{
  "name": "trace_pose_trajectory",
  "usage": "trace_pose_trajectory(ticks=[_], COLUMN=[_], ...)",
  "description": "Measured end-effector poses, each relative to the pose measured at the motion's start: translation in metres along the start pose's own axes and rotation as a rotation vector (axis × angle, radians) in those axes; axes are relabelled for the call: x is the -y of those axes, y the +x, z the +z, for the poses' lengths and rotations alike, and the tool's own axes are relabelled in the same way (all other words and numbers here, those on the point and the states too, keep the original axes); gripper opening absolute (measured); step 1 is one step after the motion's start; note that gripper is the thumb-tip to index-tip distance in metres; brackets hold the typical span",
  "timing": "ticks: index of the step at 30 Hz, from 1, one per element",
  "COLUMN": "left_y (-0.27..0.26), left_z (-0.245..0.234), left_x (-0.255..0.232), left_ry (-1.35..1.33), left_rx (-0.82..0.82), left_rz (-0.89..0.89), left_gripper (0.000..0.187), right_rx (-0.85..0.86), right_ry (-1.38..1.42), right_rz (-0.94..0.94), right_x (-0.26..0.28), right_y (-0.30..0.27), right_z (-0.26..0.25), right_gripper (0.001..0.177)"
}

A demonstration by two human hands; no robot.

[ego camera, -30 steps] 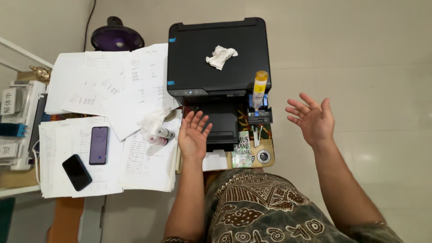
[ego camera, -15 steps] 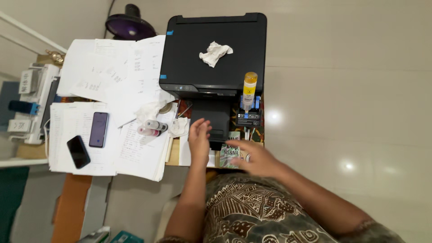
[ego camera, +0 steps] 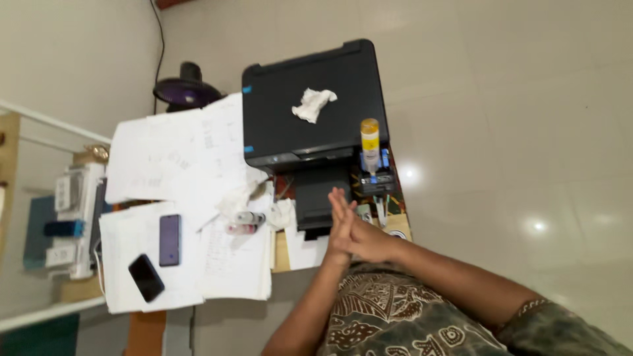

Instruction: The person wipes the top and front of a black printer with a white cloth, opens the front cover, and places ink bottles into the ink tank slots. They continue wiping the printer surface and handle several ink bottles before closing the cover.

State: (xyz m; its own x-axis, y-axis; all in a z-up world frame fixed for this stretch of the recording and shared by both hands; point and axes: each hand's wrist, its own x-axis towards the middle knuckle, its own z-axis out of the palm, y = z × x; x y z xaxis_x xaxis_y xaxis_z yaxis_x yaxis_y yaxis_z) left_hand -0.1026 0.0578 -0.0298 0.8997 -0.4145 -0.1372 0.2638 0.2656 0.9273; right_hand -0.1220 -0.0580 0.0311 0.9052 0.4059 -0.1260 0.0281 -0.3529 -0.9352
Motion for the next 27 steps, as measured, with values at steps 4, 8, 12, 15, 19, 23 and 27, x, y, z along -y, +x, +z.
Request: trace_pose_trajectory(ticks=[4,8,12,15,19,23,27], left_y=[-0.010,-0.018,-0.024,-0.014,0.009,0.013,-0.001], left_z=[-0.024,-0.039,-0.053,-0.070,-0.096,-0.120,-0.142], left_x=[-0.015,-0.029,-0.053,-0.073,-0.091,-0.098,-0.097], left_ry=[-0.028,-0.190,-0.218,-0.210,-0.193,-0.012,0.147], left_rx=[0.154,0.293,0.386,0.334,0.287,0.289,0.269], left_rz=[-0.059,-0.070,0.007,0.044,0.146,0.073,-0.001], left_gripper=[0.086,0.086,0.085,0.083,0.081,0.075,0.061], right_rx=[-0.196,-0.333,-0.405,-0.406,-0.412,-0.505,-0.679], right_ry=[0.106,0.088,-0.017,-0.069,-0.099,-0.356,-0.680], right_rz=[-0.014,-0.090,-0.053,-0.069,-0.084,0.086,0.189], right_x=[0.005,0.009,0.025,0.043,0.054,0.045,0.036], right_y=[0.033,0.064,0.084,0.094,0.111,0.154,0.211], right_z=[0.009,0.005,0.011,0.029,0.044,0.013,-0.038], right_gripper=[0.093,0.081,0.077,0.074,0.071,0.067,0.052])
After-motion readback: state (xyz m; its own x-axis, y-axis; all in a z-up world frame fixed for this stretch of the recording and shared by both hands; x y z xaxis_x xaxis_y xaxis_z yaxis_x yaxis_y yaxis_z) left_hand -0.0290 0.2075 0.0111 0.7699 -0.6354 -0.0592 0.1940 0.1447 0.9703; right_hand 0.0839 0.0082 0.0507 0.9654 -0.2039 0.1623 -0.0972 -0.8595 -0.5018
